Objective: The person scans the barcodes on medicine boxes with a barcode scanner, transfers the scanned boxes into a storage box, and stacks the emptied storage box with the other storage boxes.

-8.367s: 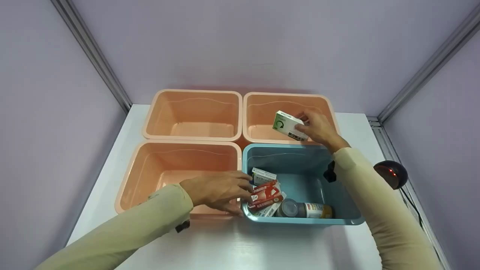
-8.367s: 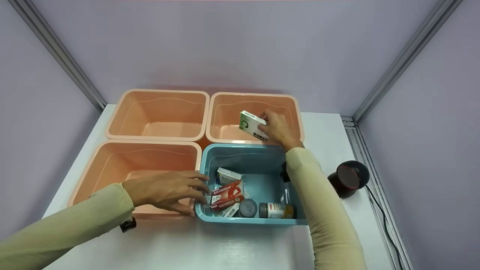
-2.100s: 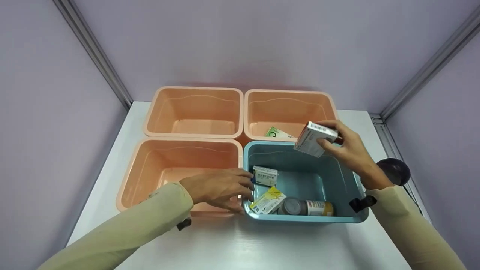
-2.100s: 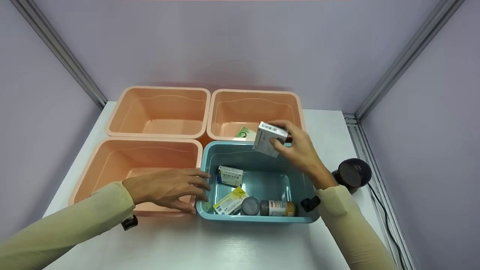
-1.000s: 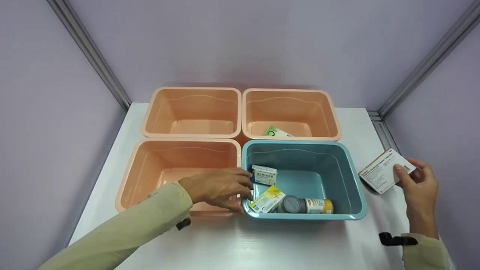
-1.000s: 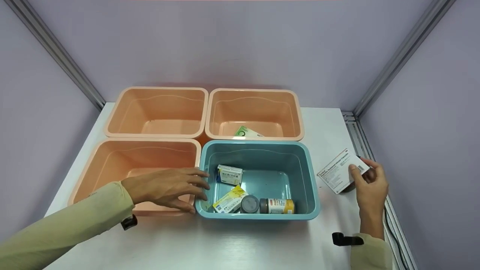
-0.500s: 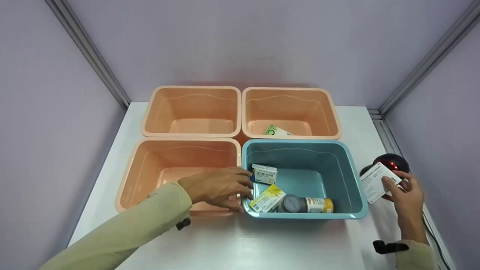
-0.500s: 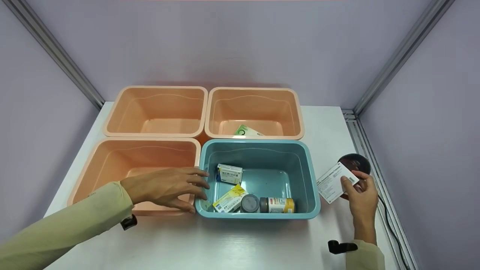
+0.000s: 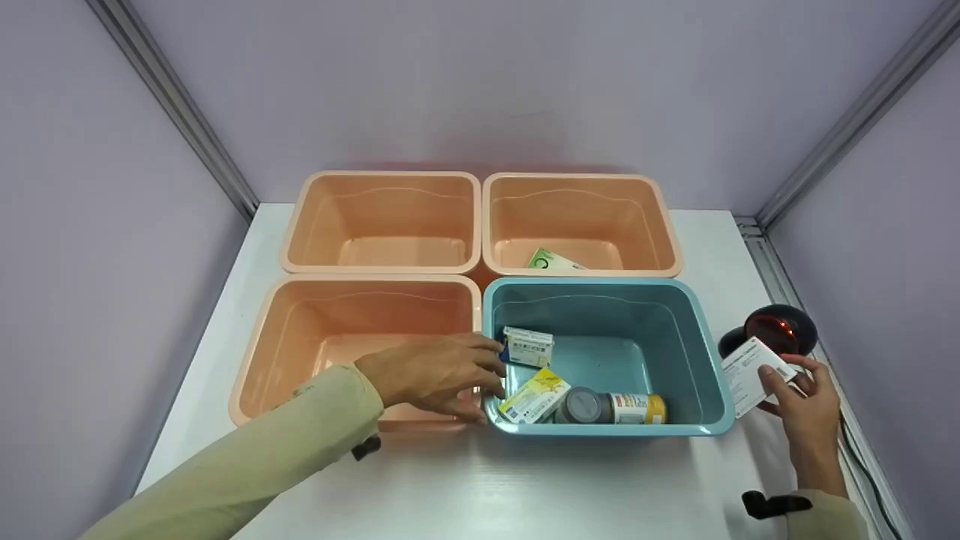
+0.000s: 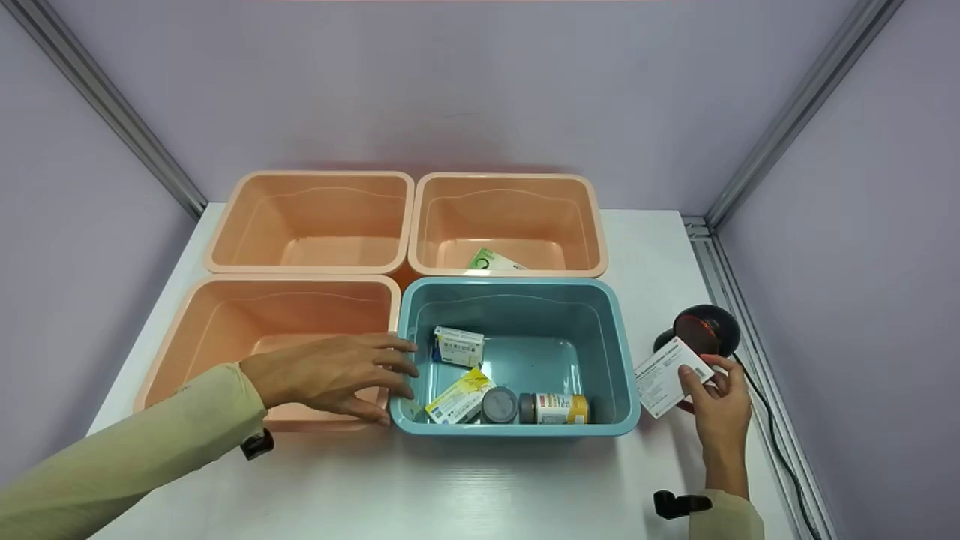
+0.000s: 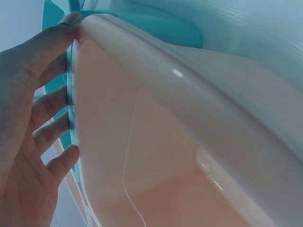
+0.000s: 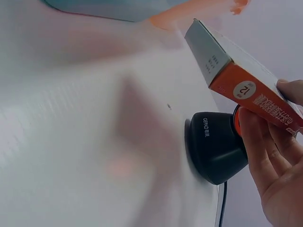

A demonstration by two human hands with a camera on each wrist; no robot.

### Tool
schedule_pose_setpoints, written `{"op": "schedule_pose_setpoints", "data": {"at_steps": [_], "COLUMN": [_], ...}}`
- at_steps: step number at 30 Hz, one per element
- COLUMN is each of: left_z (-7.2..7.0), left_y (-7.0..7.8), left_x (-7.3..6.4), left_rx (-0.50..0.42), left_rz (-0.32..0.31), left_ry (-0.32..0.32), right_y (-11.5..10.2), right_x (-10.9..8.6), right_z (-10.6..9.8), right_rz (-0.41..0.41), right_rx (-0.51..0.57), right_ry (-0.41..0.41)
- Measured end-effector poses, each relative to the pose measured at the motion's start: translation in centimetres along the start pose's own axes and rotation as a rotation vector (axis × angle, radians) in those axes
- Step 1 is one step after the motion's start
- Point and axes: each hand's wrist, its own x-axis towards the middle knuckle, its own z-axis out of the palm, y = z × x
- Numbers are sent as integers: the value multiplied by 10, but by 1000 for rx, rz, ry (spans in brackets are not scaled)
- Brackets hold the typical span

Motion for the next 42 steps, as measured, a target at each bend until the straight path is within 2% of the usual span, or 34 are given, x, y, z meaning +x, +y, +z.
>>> {"op": "schedule_pose_setpoints", "data": {"at_steps": [12, 21, 25, 33, 38, 42], "left_z": [1, 1, 1, 0, 1, 2], "left_y": [-1, -1, -1, 0, -1, -1], "left_x": [1, 0, 0, -1, -1, 1], "left_rx": [5, 12, 18, 6, -4, -10], "left_rz": [9, 0, -1, -8, -5, 11], "left_ry": [5, -1, -2, -6, 0, 8], "right_y": [7, 11, 12, 10, 5, 2], "right_x": [-1, 1, 3, 4, 5, 6], "right_z": [-2, 8, 13, 14, 12, 12], "right_rz": [-4, -120, -137, -112, -39, -16], "right_rx": [26, -87, -94, -28, 89, 156], "right_ry": [10, -3, 7, 2, 18, 37]}}
